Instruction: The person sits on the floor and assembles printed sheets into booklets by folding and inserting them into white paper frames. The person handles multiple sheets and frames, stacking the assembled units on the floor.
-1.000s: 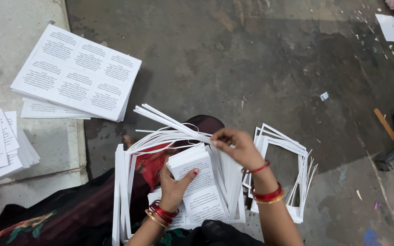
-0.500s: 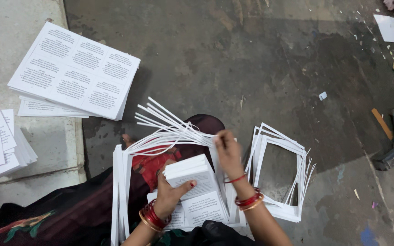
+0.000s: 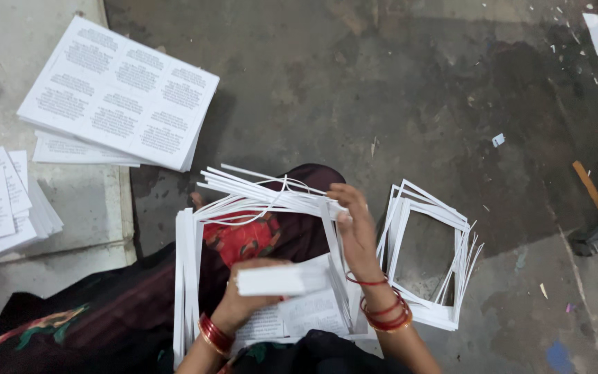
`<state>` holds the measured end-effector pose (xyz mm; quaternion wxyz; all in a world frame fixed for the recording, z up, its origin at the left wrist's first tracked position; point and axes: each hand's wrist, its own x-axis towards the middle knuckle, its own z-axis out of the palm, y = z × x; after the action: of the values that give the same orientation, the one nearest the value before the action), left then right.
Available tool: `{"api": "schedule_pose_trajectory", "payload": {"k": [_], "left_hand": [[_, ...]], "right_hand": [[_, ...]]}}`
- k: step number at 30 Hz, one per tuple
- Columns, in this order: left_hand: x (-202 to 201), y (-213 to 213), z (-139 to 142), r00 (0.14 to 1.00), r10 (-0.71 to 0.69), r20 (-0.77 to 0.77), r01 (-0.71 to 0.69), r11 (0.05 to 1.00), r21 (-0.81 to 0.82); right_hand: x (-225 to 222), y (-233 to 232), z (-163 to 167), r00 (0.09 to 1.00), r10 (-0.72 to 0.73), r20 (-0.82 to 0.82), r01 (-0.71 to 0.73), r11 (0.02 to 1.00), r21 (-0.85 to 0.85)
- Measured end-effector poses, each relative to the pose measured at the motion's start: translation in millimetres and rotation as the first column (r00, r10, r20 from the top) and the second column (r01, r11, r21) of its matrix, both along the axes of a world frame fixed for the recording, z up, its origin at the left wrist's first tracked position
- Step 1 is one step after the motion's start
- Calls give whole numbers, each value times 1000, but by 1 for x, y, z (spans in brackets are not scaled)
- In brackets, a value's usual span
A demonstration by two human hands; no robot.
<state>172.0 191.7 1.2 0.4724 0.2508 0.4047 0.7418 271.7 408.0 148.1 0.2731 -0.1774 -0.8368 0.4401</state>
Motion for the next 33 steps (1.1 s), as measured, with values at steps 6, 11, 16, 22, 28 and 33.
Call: {"api": "schedule_pose_trajectory", "payload": {"k": [6, 11, 16, 22, 28, 33], "left_hand": [[4, 0, 7, 942, 123, 312, -112, 992, -53], [-9, -2, 46, 741, 236, 629, -302, 953, -2], [-24, -23, 95, 906, 142, 400, -239, 949, 205], [-56, -47, 139, 665, -14, 747, 14, 1000, 6], [-51, -66, 186, 886, -60, 459, 83, 996, -30], [-194, -102, 130, 627, 775, 80, -730, 621, -287]], "right_hand": [[47, -31, 11, 991, 69, 115, -65, 997, -39], [70, -76, -23, 926, 114, 359, -215, 942, 257], [69, -81, -60, 907, 12, 422, -205, 886, 415], [77, -68, -100, 883, -54, 466, -187, 871, 455], [70, -49, -114, 973, 90, 213, -215, 691, 690], [68, -69, -91, 942, -53, 333, -155, 810, 566]]}}
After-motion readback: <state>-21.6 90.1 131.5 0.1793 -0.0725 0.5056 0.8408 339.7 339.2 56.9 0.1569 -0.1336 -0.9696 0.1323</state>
